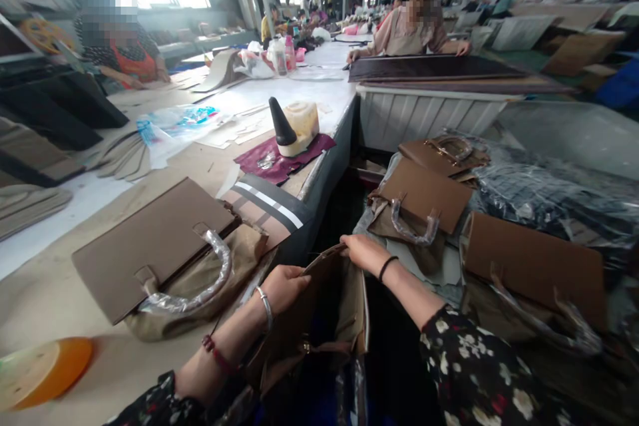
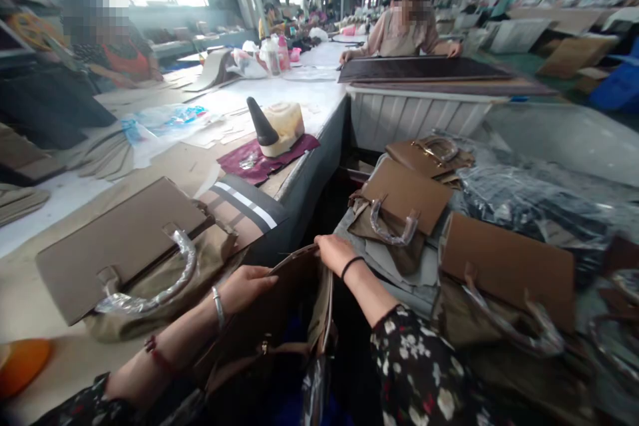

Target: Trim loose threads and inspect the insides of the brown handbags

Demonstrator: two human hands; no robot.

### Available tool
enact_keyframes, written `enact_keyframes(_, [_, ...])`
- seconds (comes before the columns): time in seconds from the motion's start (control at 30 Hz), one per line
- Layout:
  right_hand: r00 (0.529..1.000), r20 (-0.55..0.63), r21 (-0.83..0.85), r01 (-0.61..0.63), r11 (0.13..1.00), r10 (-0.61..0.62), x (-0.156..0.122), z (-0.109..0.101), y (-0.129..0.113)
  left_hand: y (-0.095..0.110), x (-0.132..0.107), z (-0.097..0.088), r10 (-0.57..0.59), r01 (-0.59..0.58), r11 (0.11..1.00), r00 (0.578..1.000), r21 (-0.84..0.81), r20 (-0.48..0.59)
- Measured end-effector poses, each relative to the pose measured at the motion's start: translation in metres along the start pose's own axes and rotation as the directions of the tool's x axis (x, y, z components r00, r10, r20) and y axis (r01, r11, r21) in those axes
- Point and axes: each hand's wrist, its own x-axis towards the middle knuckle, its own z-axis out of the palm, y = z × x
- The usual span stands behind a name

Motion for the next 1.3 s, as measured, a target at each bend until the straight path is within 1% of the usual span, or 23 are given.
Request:
enact_keyframes(0.07, [0.998,-0.048,0.000,-0.029,1.000,0.029,-0.004,0.013,-0.007,-0.004,0.001,-0.005,-0.004,0.004,1.000,1.000,-0.010,-0.025])
enact_keyframes(0.17, [0.996,-0.090,0.019,0.012,1.000,-0.010,-0.009,0.022,-0.010,-0.009,0.005,-0.013,-0.013,0.012,1.000,0.999,-0.016,-0.045])
enact_keyframes(0.27, [0.984,-0.144,0.027,0.106,0.994,-0.101,-0.010,0.021,-0.009,-0.011,0.010,-0.018,-0.024,0.023,1.000,0.999,-0.013,-0.036])
enact_keyframes(0.4, [0.942,-0.227,0.071,0.270,0.960,-0.248,-0.006,0.021,-0.013,-0.009,0.015,-0.019,-0.048,0.048,0.998,0.999,-0.028,-0.008])
enact_keyframes(0.5, [0.919,-0.248,0.086,0.336,0.938,-0.306,0.000,0.026,-0.019,-0.007,0.015,-0.020,-0.062,0.062,0.998,0.998,-0.019,0.010])
enact_keyframes(0.57, [0.914,-0.239,0.094,0.359,0.928,-0.329,0.005,0.028,-0.022,-0.006,0.016,-0.020,-0.066,0.066,0.998,0.998,0.011,0.010])
enact_keyframes(0.67, [0.925,-0.209,0.127,0.346,0.929,-0.316,0.011,0.030,-0.024,-0.006,0.017,-0.021,-0.071,0.070,0.997,0.997,0.037,0.016])
enact_keyframes(0.83, [0.938,-0.146,0.244,0.342,0.907,-0.314,0.018,0.028,-0.021,-0.006,0.019,-0.020,-0.091,0.089,0.994,0.995,0.056,0.040])
enact_keyframes(0.97, [0.943,-0.109,0.313,0.334,0.889,-0.316,0.022,0.029,-0.020,-0.002,0.018,-0.017,-0.125,0.123,0.991,0.992,0.061,0.032])
enact_keyframes(1.17, [0.949,-0.085,0.317,0.314,0.895,-0.303,0.026,0.032,-0.020,0.001,0.017,-0.015,-0.113,0.115,0.987,0.993,0.111,-0.019])
enact_keyframes(1.3, [0.950,-0.082,0.317,0.311,0.896,-0.300,0.027,0.033,-0.019,0.002,0.016,-0.013,-0.095,0.098,0.984,0.995,0.151,-0.022])
